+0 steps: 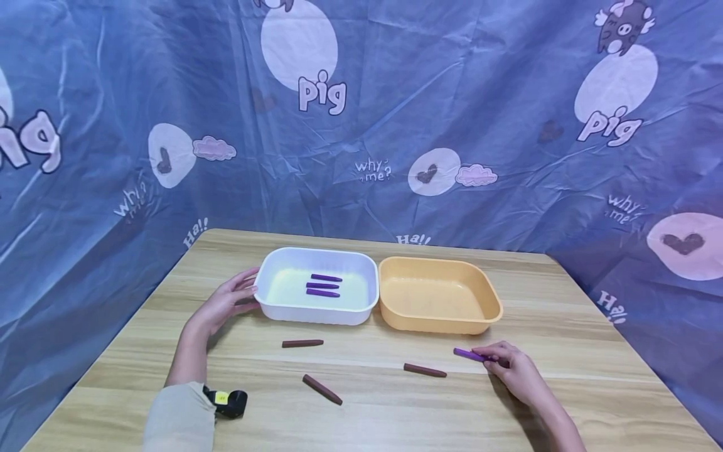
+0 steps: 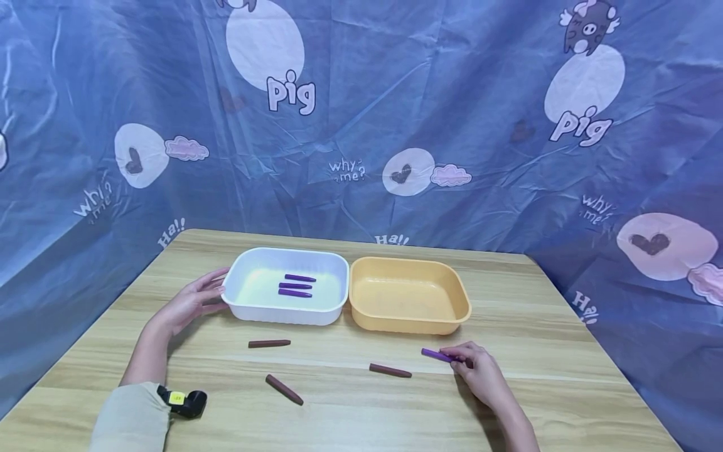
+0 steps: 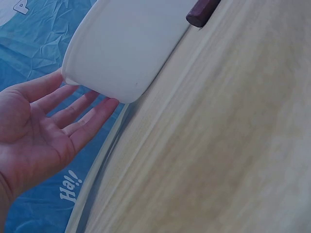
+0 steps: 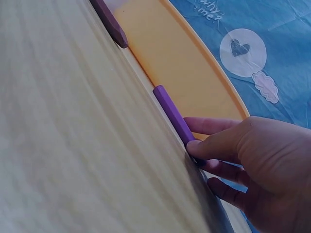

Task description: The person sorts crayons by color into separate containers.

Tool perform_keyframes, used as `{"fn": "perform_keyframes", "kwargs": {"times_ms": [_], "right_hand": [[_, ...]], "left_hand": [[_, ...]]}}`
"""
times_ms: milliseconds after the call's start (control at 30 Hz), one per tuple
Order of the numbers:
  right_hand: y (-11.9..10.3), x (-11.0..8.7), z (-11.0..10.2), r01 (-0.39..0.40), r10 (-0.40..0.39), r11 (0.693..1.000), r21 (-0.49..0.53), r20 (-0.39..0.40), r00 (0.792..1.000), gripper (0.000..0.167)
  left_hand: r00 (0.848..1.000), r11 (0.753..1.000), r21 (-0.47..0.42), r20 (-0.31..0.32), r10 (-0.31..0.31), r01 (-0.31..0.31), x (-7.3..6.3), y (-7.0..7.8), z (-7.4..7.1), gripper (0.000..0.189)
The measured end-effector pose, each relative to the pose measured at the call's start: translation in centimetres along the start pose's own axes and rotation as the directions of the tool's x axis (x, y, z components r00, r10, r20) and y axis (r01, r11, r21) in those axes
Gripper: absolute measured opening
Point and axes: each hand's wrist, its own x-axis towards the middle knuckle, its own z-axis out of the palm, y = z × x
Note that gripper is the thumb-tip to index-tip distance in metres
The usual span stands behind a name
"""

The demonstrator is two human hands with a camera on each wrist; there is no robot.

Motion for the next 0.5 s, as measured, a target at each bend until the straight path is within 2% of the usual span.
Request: {"fn": "perform_keyframes", "kwargs": {"times_ms": [300,500], "right_hand": [[0.09,0.02,0.07,-0.037,0.037,0.999,0.001,-0.005,0.999,0.022],[-0.2,-0.07,-0.17,-0.027,0.027,1.0,-0.01,-0.011,1.0,0.024]], "left_hand": [[1.0,1.0,-0.013,0.003,0.003,-0.003,0.07,-0.21,-0.06,0.061],[1.0,1.0,-0.009,-0.001,0.007,-0.007,0.09,-0.26,0.0,0.061]]}}
